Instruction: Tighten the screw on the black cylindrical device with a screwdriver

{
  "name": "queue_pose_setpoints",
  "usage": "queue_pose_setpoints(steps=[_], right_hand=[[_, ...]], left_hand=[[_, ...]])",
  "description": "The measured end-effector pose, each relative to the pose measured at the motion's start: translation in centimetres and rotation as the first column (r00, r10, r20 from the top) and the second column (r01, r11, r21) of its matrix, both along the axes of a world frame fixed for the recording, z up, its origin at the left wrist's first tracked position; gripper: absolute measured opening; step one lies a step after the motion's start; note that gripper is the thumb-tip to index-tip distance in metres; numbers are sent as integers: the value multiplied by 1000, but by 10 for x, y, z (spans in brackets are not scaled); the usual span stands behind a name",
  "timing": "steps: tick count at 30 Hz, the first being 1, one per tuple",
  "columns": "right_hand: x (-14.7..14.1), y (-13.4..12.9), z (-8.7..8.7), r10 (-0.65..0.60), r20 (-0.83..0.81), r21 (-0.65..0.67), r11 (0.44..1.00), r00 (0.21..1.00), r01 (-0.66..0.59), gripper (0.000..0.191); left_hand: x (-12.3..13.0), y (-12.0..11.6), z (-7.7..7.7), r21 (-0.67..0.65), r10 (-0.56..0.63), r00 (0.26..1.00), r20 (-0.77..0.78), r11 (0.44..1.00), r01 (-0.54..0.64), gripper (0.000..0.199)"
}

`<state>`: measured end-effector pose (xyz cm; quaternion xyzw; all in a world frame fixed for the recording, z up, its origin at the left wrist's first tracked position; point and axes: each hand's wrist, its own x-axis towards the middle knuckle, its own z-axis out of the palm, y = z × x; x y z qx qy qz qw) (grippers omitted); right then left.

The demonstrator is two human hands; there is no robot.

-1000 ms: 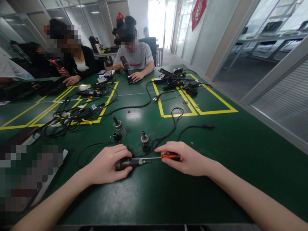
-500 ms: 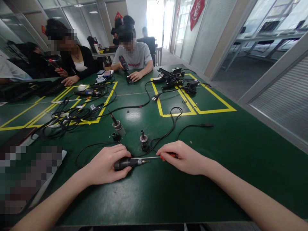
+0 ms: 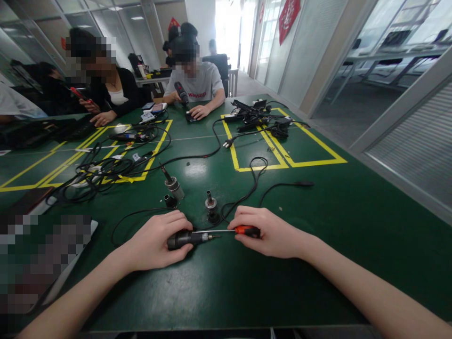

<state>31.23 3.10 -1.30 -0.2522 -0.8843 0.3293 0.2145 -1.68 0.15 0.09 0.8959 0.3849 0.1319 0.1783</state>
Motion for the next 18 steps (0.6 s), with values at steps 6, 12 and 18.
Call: queue_pose_setpoints(steps=[6, 12, 18], right_hand=[[0, -1, 3, 18, -4, 1, 1000, 1000, -18, 21], [1, 1, 2, 28, -35, -40, 999, 999, -29, 20], [1, 0, 0, 39, -43, -33, 999, 998, -41, 20]], left_hand=[[1, -1, 1, -14, -13, 1000, 14, 1000, 13, 12], [1, -3, 3, -37, 1, 1000, 17, 999, 0, 12], [1, -3, -1, -52, 5, 1000, 26, 999, -3, 13]])
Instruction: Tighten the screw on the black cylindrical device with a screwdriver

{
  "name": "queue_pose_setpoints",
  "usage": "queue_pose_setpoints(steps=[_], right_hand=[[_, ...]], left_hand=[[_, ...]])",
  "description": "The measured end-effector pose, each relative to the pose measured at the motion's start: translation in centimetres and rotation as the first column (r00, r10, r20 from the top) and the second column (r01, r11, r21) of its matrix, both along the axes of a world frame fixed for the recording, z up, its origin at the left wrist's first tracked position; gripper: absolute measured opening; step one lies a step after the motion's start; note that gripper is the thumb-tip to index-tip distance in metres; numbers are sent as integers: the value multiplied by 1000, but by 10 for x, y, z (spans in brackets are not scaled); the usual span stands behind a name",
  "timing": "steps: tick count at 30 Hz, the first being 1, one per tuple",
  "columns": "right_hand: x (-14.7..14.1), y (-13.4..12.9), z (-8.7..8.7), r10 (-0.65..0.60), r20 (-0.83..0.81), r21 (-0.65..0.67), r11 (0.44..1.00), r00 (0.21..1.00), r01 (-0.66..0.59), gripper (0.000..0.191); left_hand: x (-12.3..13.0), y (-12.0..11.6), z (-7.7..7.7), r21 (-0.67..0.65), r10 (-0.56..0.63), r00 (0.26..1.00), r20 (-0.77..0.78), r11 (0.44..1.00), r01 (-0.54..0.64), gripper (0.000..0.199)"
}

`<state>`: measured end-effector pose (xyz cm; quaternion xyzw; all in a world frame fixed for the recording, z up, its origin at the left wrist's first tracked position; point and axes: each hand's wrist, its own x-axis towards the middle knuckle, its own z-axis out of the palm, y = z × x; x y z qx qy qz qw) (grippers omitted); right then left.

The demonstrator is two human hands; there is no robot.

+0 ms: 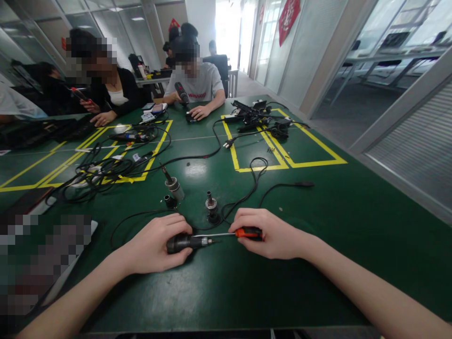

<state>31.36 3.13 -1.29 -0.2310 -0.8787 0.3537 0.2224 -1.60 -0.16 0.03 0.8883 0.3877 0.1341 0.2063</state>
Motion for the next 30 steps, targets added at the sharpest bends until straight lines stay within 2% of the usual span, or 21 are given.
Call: queue_pose_setpoints(steps=[7, 21, 30], right_hand=[[0, 1, 0, 7, 7, 5, 1000, 1000, -7, 20], [0, -1, 0, -28, 34, 63, 998, 999, 26, 15], [-3, 0, 2, -28, 34, 61, 998, 999, 26, 32]], left_hand=[[-1, 0, 3, -38, 5, 1000, 1, 999, -5, 13], [1, -1, 4, -2, -14, 1000, 3, 1000, 14, 11], [2, -2, 5, -25, 32, 999, -20, 999, -32, 13]])
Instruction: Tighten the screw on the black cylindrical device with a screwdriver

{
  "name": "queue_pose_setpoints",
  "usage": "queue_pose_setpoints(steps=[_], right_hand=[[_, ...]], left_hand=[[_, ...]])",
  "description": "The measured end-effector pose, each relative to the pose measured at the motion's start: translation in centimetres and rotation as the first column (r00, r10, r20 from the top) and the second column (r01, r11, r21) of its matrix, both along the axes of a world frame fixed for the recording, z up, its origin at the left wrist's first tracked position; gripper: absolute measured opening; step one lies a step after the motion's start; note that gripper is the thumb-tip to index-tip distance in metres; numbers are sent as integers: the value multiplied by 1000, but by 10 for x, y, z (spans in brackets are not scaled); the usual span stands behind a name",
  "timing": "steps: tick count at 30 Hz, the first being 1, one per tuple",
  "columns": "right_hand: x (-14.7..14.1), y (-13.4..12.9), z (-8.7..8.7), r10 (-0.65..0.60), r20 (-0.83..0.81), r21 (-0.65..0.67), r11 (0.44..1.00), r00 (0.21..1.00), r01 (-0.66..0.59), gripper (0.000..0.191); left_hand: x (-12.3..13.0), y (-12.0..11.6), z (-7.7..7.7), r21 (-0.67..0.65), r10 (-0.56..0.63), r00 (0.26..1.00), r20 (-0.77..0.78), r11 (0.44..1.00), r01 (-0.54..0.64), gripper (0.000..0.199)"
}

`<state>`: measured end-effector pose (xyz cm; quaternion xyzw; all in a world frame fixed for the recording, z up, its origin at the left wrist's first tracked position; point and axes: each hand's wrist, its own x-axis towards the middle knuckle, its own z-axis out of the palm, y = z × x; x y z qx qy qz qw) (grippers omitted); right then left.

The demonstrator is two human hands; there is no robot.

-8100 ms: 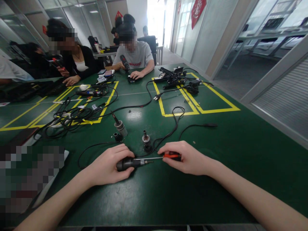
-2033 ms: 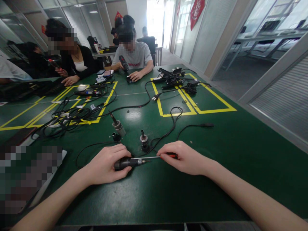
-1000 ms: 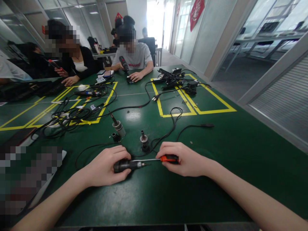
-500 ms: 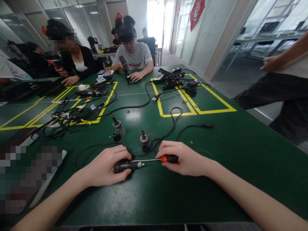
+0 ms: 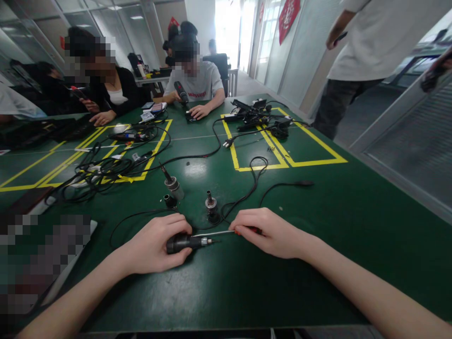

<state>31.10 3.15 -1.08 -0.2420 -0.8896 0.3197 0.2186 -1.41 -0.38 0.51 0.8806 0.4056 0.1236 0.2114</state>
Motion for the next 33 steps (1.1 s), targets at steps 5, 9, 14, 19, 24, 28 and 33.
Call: queue_pose_setpoints(steps=[5, 9, 14, 19, 24, 28, 33], right_hand=[[2, 1, 1, -32, -55, -45, 999, 998, 29, 23], [3, 1, 3, -42, -74, -85, 996, 996, 36, 18], [3, 1, 4, -61, -50, -113, 992, 997, 55, 30], [0, -1, 2, -18, 3, -76, 997, 1000, 18, 43], [-1, -3, 3, -24, 23, -48, 999, 999, 25, 42], [-1, -3, 4, -19, 34, -77, 997, 999, 21, 41], [1, -2, 2, -12, 16, -71, 997, 1000, 13, 32]], left_hand=[[0, -1, 1, 6, 1, 1000, -7, 1000, -1, 13], [-1, 0, 1, 18, -9, 1000, -16, 1000, 9, 13], [-1, 0, 0, 19, -10, 1000, -23, 1000, 10, 13], [-1, 0, 1, 9, -9, 1000, -25, 1000, 10, 14], [-1, 0, 1, 1, -15, 1000, -23, 1000, 15, 14], [-1, -1, 1, -2, -13, 1000, -22, 1000, 13, 13], [0, -1, 2, 11, -17, 1000, -26, 1000, 17, 13]])
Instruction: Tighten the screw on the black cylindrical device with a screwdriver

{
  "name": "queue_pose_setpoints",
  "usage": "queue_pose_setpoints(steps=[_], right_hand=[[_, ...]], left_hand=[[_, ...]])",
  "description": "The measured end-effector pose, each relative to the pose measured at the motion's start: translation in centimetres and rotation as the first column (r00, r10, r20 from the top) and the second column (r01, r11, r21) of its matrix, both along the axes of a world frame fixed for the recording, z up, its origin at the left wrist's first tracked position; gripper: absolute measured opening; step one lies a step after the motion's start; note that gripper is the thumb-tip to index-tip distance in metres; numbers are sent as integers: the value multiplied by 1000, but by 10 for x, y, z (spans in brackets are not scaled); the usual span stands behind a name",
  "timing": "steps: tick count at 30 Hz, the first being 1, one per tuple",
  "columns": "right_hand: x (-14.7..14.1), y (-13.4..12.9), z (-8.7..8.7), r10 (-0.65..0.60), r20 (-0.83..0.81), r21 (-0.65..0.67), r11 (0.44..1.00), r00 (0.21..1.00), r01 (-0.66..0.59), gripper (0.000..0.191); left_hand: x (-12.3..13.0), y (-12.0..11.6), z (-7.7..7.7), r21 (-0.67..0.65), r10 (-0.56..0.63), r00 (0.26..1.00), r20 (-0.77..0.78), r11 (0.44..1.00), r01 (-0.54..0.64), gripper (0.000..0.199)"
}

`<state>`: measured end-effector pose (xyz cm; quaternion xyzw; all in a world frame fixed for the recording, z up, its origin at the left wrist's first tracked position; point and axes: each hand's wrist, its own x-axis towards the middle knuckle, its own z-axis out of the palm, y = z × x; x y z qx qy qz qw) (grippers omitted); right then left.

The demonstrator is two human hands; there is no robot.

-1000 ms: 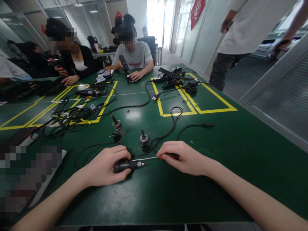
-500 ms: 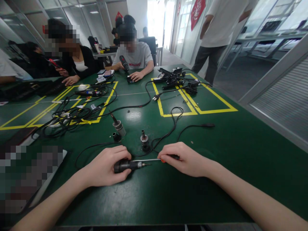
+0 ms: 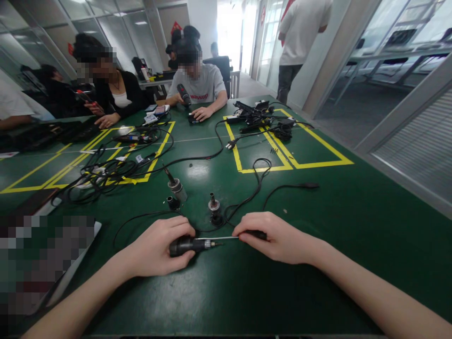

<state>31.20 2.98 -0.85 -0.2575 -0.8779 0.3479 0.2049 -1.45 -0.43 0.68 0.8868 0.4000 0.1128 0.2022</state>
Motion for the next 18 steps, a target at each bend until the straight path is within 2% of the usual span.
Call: queue_pose_setpoints(steps=[8, 18], right_hand=[[-1, -1, 1, -1, -31, -21, 1000, 1000, 0, 16], [-3, -2, 1, -28, 59, 5, 1000, 998, 28, 32]], left_hand=[[0, 0, -1, 24, -15, 1000, 15, 1000, 14, 13], [0, 0, -2, 5, 2, 1000, 11, 1000, -2, 13]])
